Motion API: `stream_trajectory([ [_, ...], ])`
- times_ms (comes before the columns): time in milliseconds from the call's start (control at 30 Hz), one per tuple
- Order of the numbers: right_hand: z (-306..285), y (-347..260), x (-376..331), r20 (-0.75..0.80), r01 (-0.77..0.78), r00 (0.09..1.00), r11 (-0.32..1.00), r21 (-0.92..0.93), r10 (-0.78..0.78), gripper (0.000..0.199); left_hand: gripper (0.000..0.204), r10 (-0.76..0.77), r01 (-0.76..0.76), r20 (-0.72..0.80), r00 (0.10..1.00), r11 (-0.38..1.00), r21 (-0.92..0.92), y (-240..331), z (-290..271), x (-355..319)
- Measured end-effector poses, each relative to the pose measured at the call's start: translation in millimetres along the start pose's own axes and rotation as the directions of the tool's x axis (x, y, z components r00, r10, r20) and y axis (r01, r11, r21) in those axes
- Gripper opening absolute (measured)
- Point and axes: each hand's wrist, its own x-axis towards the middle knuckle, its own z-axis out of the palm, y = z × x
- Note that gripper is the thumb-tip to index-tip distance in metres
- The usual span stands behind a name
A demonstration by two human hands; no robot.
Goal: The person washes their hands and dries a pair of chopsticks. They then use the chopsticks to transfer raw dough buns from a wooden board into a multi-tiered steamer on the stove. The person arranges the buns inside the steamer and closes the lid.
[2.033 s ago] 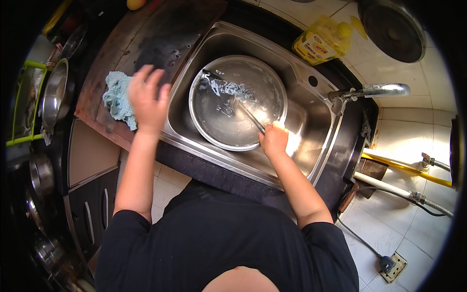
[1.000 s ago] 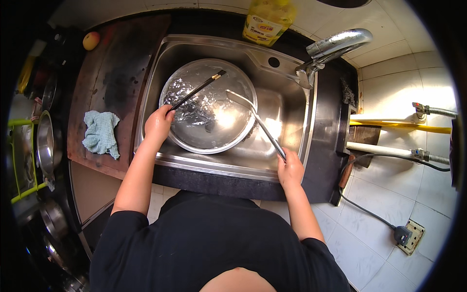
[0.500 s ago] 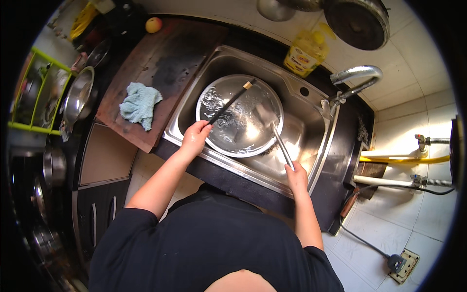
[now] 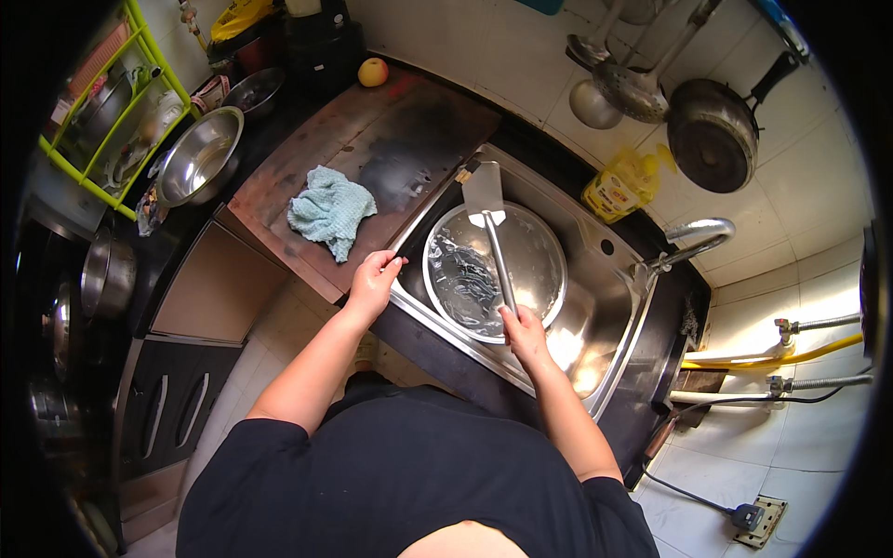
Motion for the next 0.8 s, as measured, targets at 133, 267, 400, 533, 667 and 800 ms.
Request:
stream_trajectory([
  [133,65.3,-25.3,61.8,-0.040,0.136,0.990,0.991,0.010,-0.136,0.026,0.016,0.126,-0.128,0.034,0.991,0.989,0.072,-2.9,-43.1,21.3],
  [267,123.7,-59.2,116.3,0.018,0.056,0.998,0.989,0.134,-0.059,0.028,0.017,0.096,-0.104,0.131,0.987,0.993,0.059,-5.0,-94.7,43.1],
  [400,138.2,-35.5,179.7,-0.215,0.202,0.949,0.969,-0.143,-0.230,0.034,0.016,-0.006,-0.010,0.255,0.967,0.998,0.061,5.1,-127.3,63.6],
  [533,170.8,-136.8,121.8,-0.180,0.360,0.483,0.381,-0.852,-0.857,0.066,0.019,0.024,-0.109,0.374,0.927,0.972,0.208,5.5,-160.1,80.9],
  [667,176.7,-161.6,108.7,0.302,0.421,0.556,-0.051,-0.906,-0.775,0.038,0.018,-0.049,-0.206,0.639,0.767,0.925,0.318,34.4,-168.0,100.6],
  [800,147.1,-131.6,100.2,0.152,0.283,0.847,0.192,-0.940,-0.509,0.020,0.026,0.006,-0.005,0.453,0.892,1.000,-0.003,26.9,-182.2,142.5],
])
